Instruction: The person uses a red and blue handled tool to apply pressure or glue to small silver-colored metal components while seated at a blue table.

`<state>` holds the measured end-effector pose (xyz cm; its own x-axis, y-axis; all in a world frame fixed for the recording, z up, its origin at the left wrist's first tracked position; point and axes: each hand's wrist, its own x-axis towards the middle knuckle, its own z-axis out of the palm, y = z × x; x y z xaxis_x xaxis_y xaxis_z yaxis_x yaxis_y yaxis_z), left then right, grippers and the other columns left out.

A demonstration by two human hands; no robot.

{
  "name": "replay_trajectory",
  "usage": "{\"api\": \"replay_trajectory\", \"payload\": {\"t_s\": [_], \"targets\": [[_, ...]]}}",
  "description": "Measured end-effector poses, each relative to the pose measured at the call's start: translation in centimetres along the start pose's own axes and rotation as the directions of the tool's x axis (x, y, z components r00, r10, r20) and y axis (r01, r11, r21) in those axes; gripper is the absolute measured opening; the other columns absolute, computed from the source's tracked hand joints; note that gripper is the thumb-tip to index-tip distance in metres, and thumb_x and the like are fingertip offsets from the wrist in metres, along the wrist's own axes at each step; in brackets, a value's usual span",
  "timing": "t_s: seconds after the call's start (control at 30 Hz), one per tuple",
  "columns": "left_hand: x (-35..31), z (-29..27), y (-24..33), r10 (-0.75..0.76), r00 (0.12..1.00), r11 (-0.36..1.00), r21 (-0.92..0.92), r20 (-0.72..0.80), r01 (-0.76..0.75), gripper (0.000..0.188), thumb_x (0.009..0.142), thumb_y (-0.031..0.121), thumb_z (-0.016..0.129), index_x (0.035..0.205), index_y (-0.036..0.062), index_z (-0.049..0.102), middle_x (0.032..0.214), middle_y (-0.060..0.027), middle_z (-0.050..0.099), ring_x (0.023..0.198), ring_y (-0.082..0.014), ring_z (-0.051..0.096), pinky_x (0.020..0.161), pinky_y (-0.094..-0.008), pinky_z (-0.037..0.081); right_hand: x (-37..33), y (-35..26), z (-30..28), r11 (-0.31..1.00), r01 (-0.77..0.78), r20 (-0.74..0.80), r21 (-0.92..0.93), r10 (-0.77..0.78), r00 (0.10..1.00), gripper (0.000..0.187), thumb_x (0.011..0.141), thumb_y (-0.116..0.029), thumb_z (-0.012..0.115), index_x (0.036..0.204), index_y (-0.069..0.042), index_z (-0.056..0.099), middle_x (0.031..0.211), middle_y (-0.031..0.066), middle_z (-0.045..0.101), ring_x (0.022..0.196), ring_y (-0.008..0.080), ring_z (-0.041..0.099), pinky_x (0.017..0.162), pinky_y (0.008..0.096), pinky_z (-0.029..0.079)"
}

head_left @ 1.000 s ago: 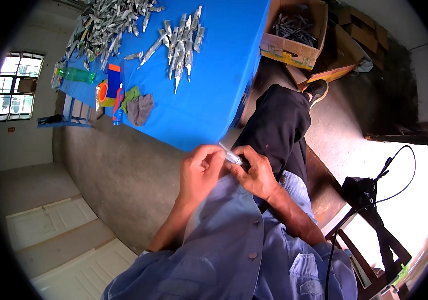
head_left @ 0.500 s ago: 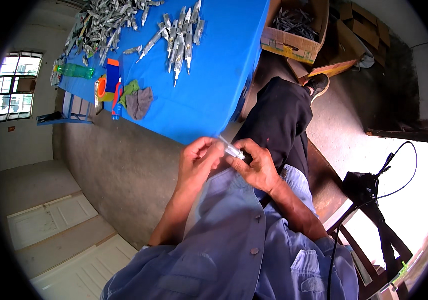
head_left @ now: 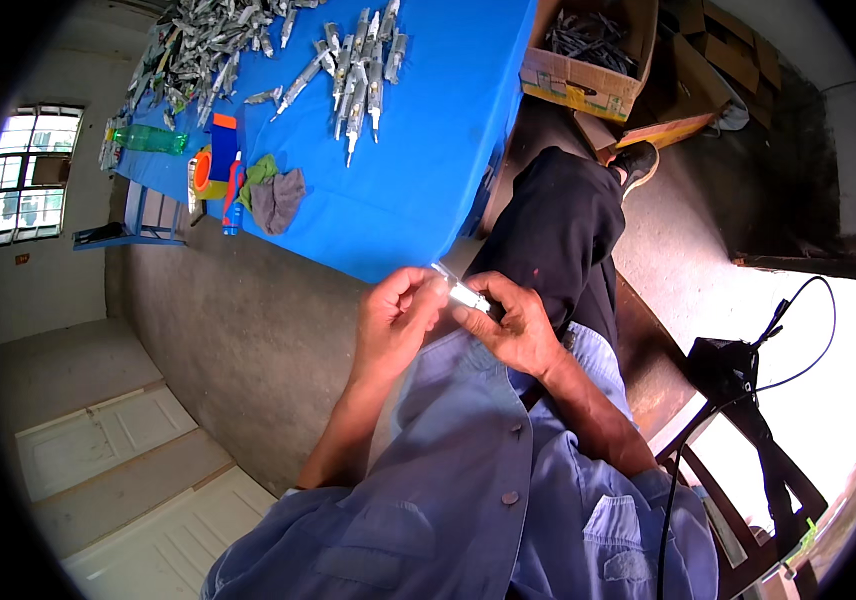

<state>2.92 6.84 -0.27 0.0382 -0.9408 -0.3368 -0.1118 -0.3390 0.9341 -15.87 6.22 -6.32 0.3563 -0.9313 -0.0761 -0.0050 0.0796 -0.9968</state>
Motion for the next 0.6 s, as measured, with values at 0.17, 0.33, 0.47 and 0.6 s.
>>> {"api": "replay_trajectory", "payload": {"t_s": [0.17,0.33,0.47,0.6], "targets": [[0.01,0.34,0.17,0.012,0.999,0.999,0.039,-0.03,-0.01,0.021,0.104,0.019,0.068,0.107,-0.0014,0.071,0.082,0.0005,0.067,0.068,-0.0024,0.055,0.058,-0.0206,0.043,-0.13,0.23,-0.27,0.999,-0.011,0.023,0.035,0.01,1.0,0.029,0.093,-0.014,0.08,0.116,-0.002,0.066,0.093,0.0133,0.073,0.083,0.0192,0.071,0.074,0.0352,0.056],[-0.29,0.12,0.08,0.038,0.999,0.999,0.01,-0.038,-0.037,0.018,0.104,0.016,0.067,0.11,-0.0007,0.071,0.088,-0.0014,0.068,0.071,-0.0048,0.056,0.062,-0.0208,0.046,-0.15,0.31,-0.21,1.0,-0.012,0.013,0.026,0.011,1.0,0.029,0.094,-0.015,0.079,0.116,-0.002,0.066,0.09,0.0127,0.071,0.079,0.0172,0.068,0.072,0.0346,0.055],[-0.58,0.1,0.79,0.312,0.95,0.903,0.314,-0.013,-0.292,0.015,0.1,0.008,0.071,0.112,-0.0007,0.074,0.09,-0.003,0.071,0.07,-0.0062,0.058,0.06,-0.0224,0.046,-0.1,0.04,-0.39,0.998,-0.049,0.017,0.03,0.048,0.999,0.028,0.095,-0.016,0.079,0.116,-0.002,0.066,0.088,0.0117,0.07,0.078,0.0153,0.066,0.071,0.0338,0.053],[-0.39,0.24,0.54,0.534,0.84,0.696,0.514,0.095,-0.501,0.019,0.095,0.002,0.072,0.115,0.0011,0.073,0.091,-0.0088,0.073,0.071,-0.0147,0.067,0.063,-0.0277,0.052,-0.09,0.23,-0.19,0.998,-0.02,0.005,0.06,0.02,1.0,0.028,0.095,-0.015,0.079,0.116,-0.003,0.066,0.088,0.0109,0.071,0.079,0.0139,0.065,0.072,0.033,0.053]]}}
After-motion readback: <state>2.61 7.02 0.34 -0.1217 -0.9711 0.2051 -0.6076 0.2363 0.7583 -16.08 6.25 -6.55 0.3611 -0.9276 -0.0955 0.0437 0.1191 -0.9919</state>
